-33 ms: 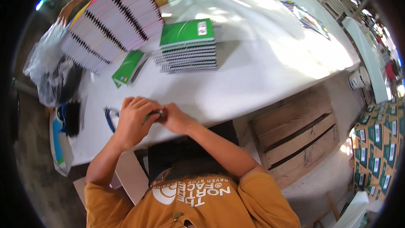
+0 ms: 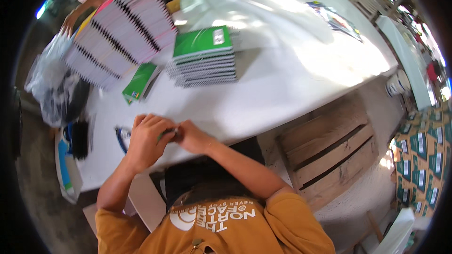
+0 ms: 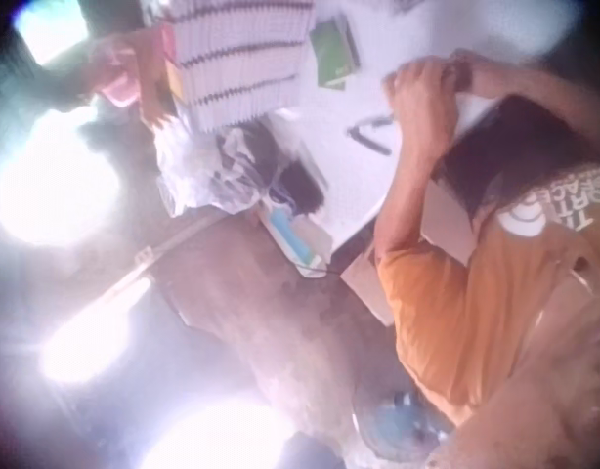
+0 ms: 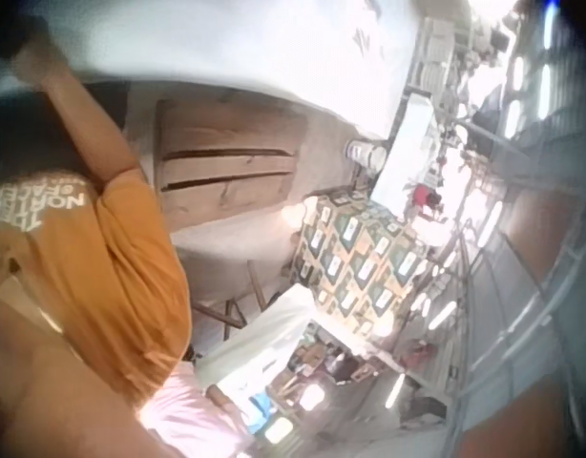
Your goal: The person binds notebooks by hand, taking a stack of papers and covers, manually threading a plastic spiral through the punched holes along the edge, and repeating the process for multiple notebooks.
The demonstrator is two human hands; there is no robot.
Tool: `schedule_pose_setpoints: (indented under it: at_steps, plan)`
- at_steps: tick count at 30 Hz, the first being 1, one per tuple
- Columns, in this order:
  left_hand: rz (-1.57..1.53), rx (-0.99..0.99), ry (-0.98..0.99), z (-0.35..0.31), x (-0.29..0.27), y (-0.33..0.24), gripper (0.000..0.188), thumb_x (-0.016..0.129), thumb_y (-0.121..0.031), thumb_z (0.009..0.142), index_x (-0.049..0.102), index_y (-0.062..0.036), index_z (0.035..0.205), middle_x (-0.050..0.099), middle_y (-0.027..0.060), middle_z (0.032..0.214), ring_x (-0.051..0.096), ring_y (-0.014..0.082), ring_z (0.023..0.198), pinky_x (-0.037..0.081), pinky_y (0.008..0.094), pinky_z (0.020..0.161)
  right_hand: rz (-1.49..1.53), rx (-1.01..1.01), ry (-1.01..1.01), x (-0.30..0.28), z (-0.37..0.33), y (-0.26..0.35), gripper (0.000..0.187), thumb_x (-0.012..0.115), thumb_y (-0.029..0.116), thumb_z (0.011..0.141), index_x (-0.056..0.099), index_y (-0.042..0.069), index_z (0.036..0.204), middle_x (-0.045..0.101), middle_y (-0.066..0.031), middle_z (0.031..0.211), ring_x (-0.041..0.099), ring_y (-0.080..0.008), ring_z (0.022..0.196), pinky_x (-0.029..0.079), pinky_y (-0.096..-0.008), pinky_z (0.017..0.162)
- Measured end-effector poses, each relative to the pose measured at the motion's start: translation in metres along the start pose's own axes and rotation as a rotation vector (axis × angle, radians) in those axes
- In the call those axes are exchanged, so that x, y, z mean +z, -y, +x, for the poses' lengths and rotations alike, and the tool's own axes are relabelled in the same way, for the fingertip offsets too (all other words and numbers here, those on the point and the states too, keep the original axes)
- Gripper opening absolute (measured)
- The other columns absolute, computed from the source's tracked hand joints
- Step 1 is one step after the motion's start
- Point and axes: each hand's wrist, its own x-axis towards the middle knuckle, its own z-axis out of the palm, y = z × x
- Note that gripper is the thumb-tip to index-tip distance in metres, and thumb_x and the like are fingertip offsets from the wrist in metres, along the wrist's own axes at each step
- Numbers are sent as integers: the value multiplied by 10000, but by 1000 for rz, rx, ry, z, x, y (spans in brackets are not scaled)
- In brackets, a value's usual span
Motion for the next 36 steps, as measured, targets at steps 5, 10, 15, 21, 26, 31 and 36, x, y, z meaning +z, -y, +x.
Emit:
schedule_pose_setpoints:
  at_steps: [5,10,15,21,26,31,36]
  plan:
    - [74,-133,8,1,-2,-14,189,730,-118,607,629,-112,766,584,69,789,546,247,859,349,357,803,74,-306,-28,11,1,-1,393,511,-28,728,536,61,1110,602,-224,937,591,-139,873,442,-377,707]
    - [114,-38,-363,47,-44,0,273,701,-69,666,620,-60,927,598,125,962,550,307,944,381,393,828,-92,-639,-333,-59,8,61,355,539,-50,752,505,69,1084,557,-103,1085,518,-302,1069,381,-408,890]
    - [49,112,-640,123,13,39,348,624,-42,779,569,-34,1123,545,152,1106,522,315,1037,385,397,922,-682,-503,-510,-158,30,94,450,572,-50,660,524,83,1088,478,-94,1272,208,-288,1346,80,-412,1120]
    - [-225,-131,-1002,127,67,45,279,604,-141,851,577,-6,1093,566,132,1060,542,249,927,425,342,798,-158,-485,-759,-146,57,28,595,463,367,909,304,6,1354,226,-237,1432,132,-342,1360,79,-439,1106]
    - [-620,-430,-1121,150,85,48,222,635,-204,851,612,2,771,576,34,682,496,96,633,418,243,595,-259,-425,-1095,-130,68,35,530,432,384,934,473,-67,1209,533,-285,1130,541,-345,1077,425,-350,899]
    - [-817,-506,-1129,147,70,40,259,669,-246,826,606,0,777,593,31,697,504,84,625,428,230,608,-166,-341,-1196,-114,73,46,383,562,308,891,611,-28,1069,628,-210,1027,620,-258,952,461,-310,829]
    - [-764,-494,-1124,150,79,38,240,600,-228,867,583,10,843,591,68,763,528,135,692,436,274,651,-225,-442,-1299,-123,81,34,389,646,316,831,609,2,1057,638,-144,940,601,-237,858,472,-331,729]
